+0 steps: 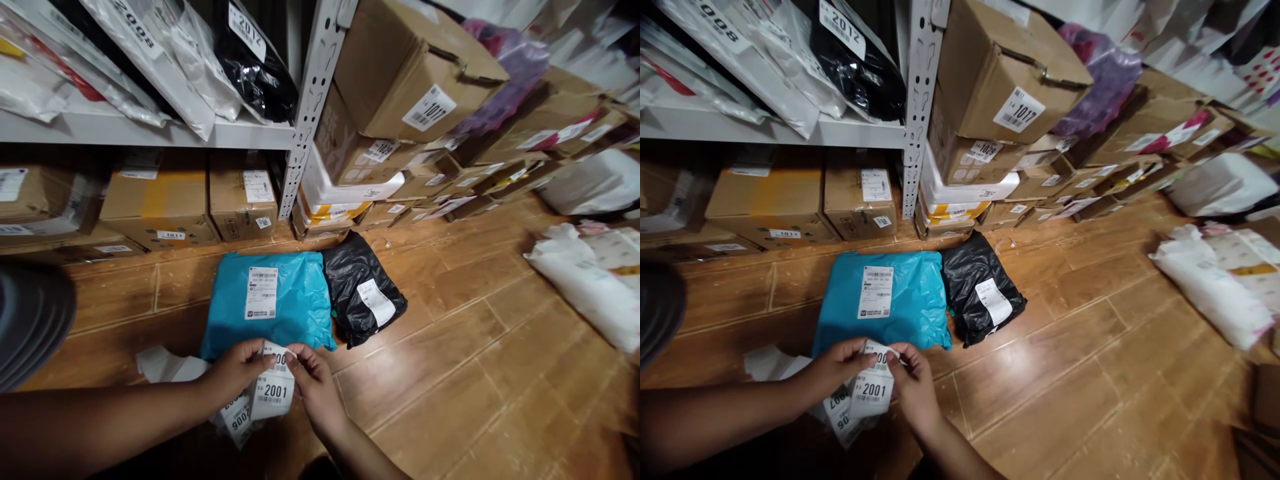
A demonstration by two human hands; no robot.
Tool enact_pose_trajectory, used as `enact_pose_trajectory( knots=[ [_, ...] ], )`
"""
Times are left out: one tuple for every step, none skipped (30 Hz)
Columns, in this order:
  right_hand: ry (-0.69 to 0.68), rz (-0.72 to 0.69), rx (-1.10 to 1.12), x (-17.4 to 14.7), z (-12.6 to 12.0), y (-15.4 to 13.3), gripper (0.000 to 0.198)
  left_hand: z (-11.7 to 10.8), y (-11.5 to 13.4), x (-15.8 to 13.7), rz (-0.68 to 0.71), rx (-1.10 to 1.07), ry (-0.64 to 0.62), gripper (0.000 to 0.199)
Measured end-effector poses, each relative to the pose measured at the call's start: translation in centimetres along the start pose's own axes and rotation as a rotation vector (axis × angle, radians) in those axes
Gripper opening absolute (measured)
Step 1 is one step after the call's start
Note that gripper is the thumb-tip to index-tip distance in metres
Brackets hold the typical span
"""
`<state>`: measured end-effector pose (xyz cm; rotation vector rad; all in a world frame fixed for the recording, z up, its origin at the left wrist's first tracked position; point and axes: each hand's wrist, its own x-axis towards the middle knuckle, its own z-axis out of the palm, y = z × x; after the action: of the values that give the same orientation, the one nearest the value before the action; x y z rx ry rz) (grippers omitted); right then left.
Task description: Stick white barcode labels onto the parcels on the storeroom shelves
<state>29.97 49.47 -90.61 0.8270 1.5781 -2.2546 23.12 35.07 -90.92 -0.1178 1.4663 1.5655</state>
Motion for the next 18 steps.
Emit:
enact_pose_trajectory(
  knots=[
    [0.008,-0.016,-0.011,0.1,-0.1,0.2,0.041,0.1,0.0,0.0,-0.007,0.02,0.026,0.045],
    [0.027,-0.037,-0.031,0.2,-0.2,0.4,0.04,0.2,0.0,0.1,-0.018,0.054,0.052,0.044],
    [0.056,-0.063,-0.059,0.3,-0.3,0.7,0.039,0.2,-0.2,0.1,-0.027,0.091,0.078,0.043],
    [0.089,-0.09,-0.092,0.3,-0.4,1.0,0.038,0.2,-0.6,0.1,-0.033,0.135,0.101,0.043],
    [0.117,-0.115,-0.126,0.3,-0.5,1.5,0.036,0.2,-1.1,0.0,-0.042,0.188,0.12,0.044],
    [0.136,-0.133,-0.154,0.3,-0.5,2.1,0.034,0.2,-1.6,-0.1,-0.051,0.244,0.139,0.045],
    [0.146,-0.142,-0.173,0.2,-0.5,2.8,0.032,0.1,-2.2,-0.1,-0.061,0.303,0.161,0.046],
    [0.146,-0.141,-0.182,0.1,-0.4,3.6,0.03,0.1,-2.8,-0.2,-0.072,0.357,0.178,0.047],
    [0.142,-0.135,-0.18,0.0,-0.3,4.5,0.029,0.1,-3.4,-0.3,-0.083,0.397,0.187,0.048],
    [0.138,-0.128,-0.174,-0.1,-0.2,5.2,0.028,0.1,-3.9,-0.5,-0.088,0.414,0.181,0.048],
    [0.138,-0.126,-0.168,-0.2,-0.3,5.8,0.027,0.1,-4.3,-0.6,-0.081,0.412,0.157,0.047],
    [0.138,-0.132,-0.167,-0.1,-0.6,6.1,0.026,-0.1,-4.7,-0.9,-0.064,0.409,0.119,0.046],
    [0.138,-0.153,-0.172,0.0,-1.2,6.0,0.025,-0.3,-5.0,-1.2,-0.045,0.417,0.066,0.043],
    [0.15,-0.193,-0.187,0.2,-2.1,5.5,0.025,-0.7,-5.4,-1.5,-0.027,0.443,0.005,0.04],
    [0.185,-0.25,-0.206,0.5,-3.4,4.6,0.025,-1.3,-5.8,-1.9,-0.014,0.491,-0.055,0.035],
    [0.23,-0.312,-0.231,1.0,-5.0,3.3,0.024,-2.0,-6.4,-2.2,-0.009,0.547,-0.119,0.029],
    [0.274,-0.373,-0.269,1.6,-6.8,1.8,0.024,-2.9,-7.1,-2.4,-0.013,0.6,-0.181,0.023],
    [0.325,-0.428,-0.3,2.4,-8.6,0.1,0.022,-3.7,-7.8,-2.5,-0.01,0.625,-0.219,0.02]
  ],
)
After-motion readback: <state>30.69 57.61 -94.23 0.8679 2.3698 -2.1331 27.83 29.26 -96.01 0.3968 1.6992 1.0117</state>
